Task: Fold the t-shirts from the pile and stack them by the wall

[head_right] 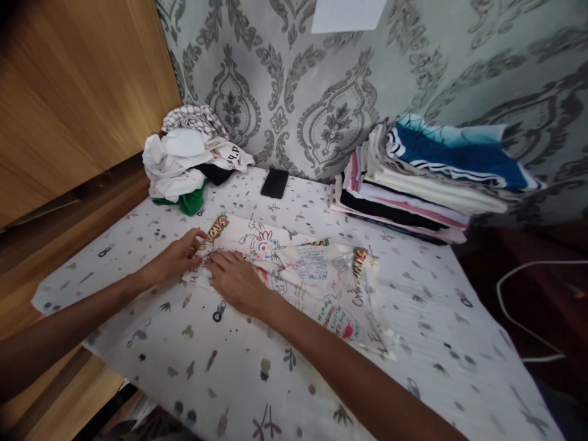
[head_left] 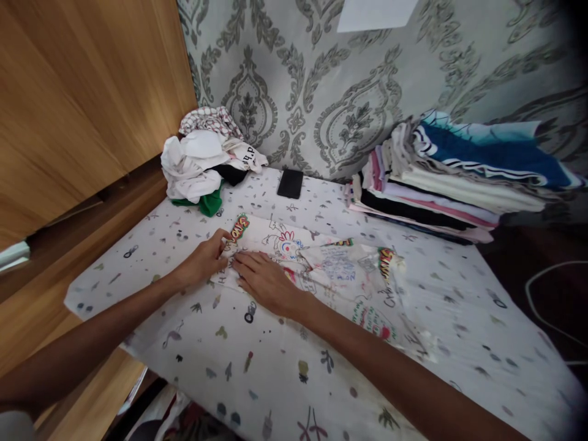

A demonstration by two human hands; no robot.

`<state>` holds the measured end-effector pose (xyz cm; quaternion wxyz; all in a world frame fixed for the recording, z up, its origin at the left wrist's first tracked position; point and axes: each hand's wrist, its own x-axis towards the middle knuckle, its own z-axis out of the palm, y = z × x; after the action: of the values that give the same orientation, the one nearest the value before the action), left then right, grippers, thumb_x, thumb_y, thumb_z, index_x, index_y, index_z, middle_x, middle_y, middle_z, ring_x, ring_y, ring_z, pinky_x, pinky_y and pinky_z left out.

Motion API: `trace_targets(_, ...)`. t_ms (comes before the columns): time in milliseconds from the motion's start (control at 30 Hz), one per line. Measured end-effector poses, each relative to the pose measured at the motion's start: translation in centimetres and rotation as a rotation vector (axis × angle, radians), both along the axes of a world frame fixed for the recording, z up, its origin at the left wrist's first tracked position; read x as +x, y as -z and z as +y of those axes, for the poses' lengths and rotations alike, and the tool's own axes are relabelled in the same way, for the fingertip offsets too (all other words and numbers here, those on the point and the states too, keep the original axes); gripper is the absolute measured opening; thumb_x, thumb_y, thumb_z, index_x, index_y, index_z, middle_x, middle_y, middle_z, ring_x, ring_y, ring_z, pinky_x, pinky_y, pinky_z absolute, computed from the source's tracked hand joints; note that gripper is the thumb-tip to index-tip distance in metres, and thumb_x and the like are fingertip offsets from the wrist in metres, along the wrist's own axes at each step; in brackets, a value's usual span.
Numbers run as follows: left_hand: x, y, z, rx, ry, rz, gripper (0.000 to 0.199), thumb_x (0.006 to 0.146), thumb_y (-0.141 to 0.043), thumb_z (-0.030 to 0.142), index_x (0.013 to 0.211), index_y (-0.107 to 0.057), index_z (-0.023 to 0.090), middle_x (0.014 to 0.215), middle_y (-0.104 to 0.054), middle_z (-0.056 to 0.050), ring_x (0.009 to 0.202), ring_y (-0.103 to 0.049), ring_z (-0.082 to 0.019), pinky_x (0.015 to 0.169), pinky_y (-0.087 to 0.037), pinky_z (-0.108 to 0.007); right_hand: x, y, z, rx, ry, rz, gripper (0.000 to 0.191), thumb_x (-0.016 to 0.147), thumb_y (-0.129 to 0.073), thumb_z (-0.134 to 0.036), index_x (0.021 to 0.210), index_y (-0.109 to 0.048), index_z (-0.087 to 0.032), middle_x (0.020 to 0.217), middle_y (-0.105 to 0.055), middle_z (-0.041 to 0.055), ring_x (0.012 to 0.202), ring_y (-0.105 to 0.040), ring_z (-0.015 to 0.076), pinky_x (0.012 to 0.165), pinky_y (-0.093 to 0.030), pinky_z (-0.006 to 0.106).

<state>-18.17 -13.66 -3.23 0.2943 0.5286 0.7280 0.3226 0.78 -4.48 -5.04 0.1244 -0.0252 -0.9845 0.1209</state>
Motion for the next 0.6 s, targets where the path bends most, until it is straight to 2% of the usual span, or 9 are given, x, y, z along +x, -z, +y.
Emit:
trace_targets(67,-0.2,-0.1,0.1,-0.024,-0.002,-0.019,0.046,0.070,-0.057,0.017,0.114,-0.046,0.022,0.074,-0.050,0.007,0.062,-0.050,-0.012,0.059,-0.038,-0.024,0.1,0.4,-0.1,-0.002,-0.012,0.000,0.037,0.103,-0.045,-0.029,0.135,-0.056,-0.015,0.145,-0.055,0.0160,0.138,-0.046,0.0264,0.114,-0.039,0.047)
trace_targets(133,0.0,-0.6,-0.1,-0.058,-0.008,0.061,0.048,0.071,-0.058,0.017,0.117,-0.045,0.022,0.079,-0.054,0.005,0.064,-0.053,-0.014,0.062,-0.042,-0.026,0.1,0.5,-0.1,-0.013,-0.043,0.002,0.039,0.103,-0.043,-0.029,0.137,-0.055,-0.015,0.148,-0.053,0.0164,0.142,-0.043,0.0259,0.117,-0.037,0.047)
trace_targets(233,1.5,-1.8,-0.7,0.011,-0.037,0.405,0.046,0.079,-0.051,0.015,0.124,-0.047,0.021,0.100,-0.060,-0.005,0.086,-0.061,-0.022,0.075,-0.048,-0.034,0.1,0.5,0.1,-0.030,-0.087,0.008,0.039,0.104,-0.040,-0.026,0.139,-0.054,-0.016,0.150,-0.051,0.0163,0.144,-0.041,0.0249,0.118,-0.036,0.049)
trace_targets(300,2.8,-2.2,-1.2,0.135,0.028,0.560,0.045,0.083,-0.044,0.011,0.127,-0.049,0.020,0.115,-0.059,-0.011,0.107,-0.059,-0.026,0.089,-0.049,-0.041,-0.1,0.6,0.2,-0.035,-0.111,0.016,0.037,0.104,-0.040,-0.025,0.136,-0.056,-0.015,0.148,-0.053,0.0171,0.143,-0.043,0.0250,0.119,-0.034,0.050)
trace_targets(367,3.6,-1.7,-1.4,0.219,0.182,0.539,0.049,0.084,-0.040,0.009,0.131,-0.046,0.020,0.125,-0.059,-0.013,0.118,-0.056,-0.025,0.099,-0.048,-0.042,-0.2,0.7,0.2,-0.027,-0.123,0.029,0.034,0.103,-0.043,-0.025,0.128,-0.062,-0.013,0.141,-0.058,0.0189,0.139,-0.047,0.0263,0.120,-0.033,0.051)
trace_targets(433,3.6,-0.6,-1.6,0.238,0.261,0.467,0.055,0.083,-0.039,0.010,0.137,-0.042,0.020,0.132,-0.059,-0.013,0.121,-0.057,-0.024,0.103,-0.048,-0.042,-0.2,0.8,0.2,-0.016,-0.132,0.045,0.031,0.101,-0.045,-0.022,0.122,-0.065,-0.011,0.137,-0.061,0.0195,0.137,-0.049,0.0270,0.119,-0.035,0.050)
trace_targets(533,2.7,1.0,-1.7,0.212,0.194,0.480,0.057,0.084,-0.038,0.012,0.141,-0.039,0.016,0.137,-0.058,-0.016,0.126,-0.056,-0.026,0.106,-0.047,-0.046,0.8,0.3,-0.1,-0.039,-0.146,0.089,0.032,0.101,-0.042,-0.016,0.124,-0.064,-0.014,0.137,-0.062,0.0165,0.134,-0.053,0.0234,0.114,-0.041,0.045)
trace_targets(600,2.5,1.2,-1.8,0.204,0.171,0.537,0.054,0.086,-0.036,0.011,0.140,-0.041,0.013,0.138,-0.057,-0.019,0.128,-0.055,-0.028,0.106,-0.046,-0.047,2.2,-0.2,-0.4,-0.082,-0.132,0.145,0.034,0.101,-0.039,-0.014,0.126,-0.063,-0.016,0.135,-0.064,0.0147,0.130,-0.056,0.0209,0.111,-0.045,0.042)
